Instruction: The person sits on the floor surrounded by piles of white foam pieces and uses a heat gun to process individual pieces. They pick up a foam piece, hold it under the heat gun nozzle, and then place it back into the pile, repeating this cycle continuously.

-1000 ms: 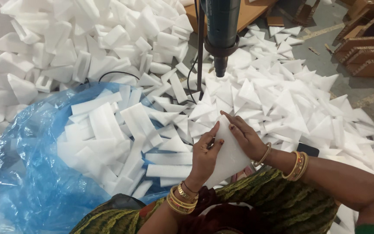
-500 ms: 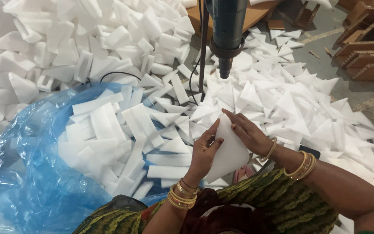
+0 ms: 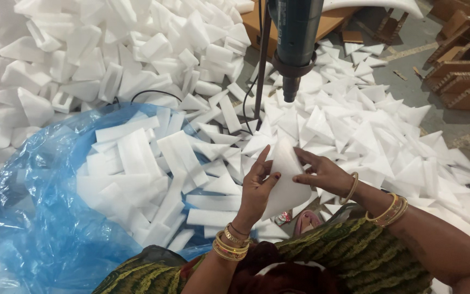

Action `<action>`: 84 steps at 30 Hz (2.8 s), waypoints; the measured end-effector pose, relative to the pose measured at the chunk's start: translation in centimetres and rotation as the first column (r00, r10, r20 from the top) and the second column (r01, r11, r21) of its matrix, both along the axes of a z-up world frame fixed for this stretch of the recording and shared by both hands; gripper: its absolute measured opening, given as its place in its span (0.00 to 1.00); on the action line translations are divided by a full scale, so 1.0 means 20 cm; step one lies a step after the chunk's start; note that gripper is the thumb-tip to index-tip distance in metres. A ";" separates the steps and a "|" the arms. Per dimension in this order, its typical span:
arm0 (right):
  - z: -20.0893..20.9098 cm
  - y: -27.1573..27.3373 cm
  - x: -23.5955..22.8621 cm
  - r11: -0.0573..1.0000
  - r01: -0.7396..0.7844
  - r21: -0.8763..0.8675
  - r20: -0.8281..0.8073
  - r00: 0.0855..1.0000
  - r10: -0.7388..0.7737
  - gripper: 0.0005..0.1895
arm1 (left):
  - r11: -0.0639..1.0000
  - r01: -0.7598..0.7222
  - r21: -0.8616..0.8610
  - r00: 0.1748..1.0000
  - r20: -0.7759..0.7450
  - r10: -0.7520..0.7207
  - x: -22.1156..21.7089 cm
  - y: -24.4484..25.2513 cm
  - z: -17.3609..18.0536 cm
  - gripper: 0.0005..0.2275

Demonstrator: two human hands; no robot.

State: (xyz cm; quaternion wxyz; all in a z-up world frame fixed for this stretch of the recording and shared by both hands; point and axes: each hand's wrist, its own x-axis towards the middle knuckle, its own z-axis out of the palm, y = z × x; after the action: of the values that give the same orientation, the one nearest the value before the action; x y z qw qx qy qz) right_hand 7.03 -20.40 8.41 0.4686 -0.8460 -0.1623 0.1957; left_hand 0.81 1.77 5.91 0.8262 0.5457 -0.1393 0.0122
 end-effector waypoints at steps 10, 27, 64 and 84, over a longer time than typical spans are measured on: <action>-0.03 0.04 -0.11 0.884 -0.001 -0.468 0.851 0.269 0.451 0.41 | 0.987 -0.011 -0.158 0.981 -0.191 -0.020 0.05 0.07 -0.03 0.26; 0.00 -0.02 0.03 0.929 0.203 0.310 -0.007 0.977 -0.211 0.27 | 0.983 0.130 -0.126 0.984 -0.101 -0.143 -0.01 0.01 -0.04 0.34; -0.17 0.07 0.89 0.496 0.200 0.845 -0.301 0.944 0.132 0.25 | 0.908 0.397 -0.131 0.895 -0.164 -0.415 0.93 0.13 -0.05 0.33; -0.28 0.09 0.36 0.759 0.219 0.613 -0.333 0.943 -0.003 0.28 | 0.996 0.086 -0.032 0.974 -0.209 -0.091 0.39 -0.11 -0.26 0.31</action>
State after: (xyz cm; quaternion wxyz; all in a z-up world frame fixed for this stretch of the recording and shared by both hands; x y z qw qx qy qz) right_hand 14.32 -18.66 2.86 0.7599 -0.6006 -0.0921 0.2308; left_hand 8.60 -0.36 0.72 0.8420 0.5279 -0.0754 -0.0809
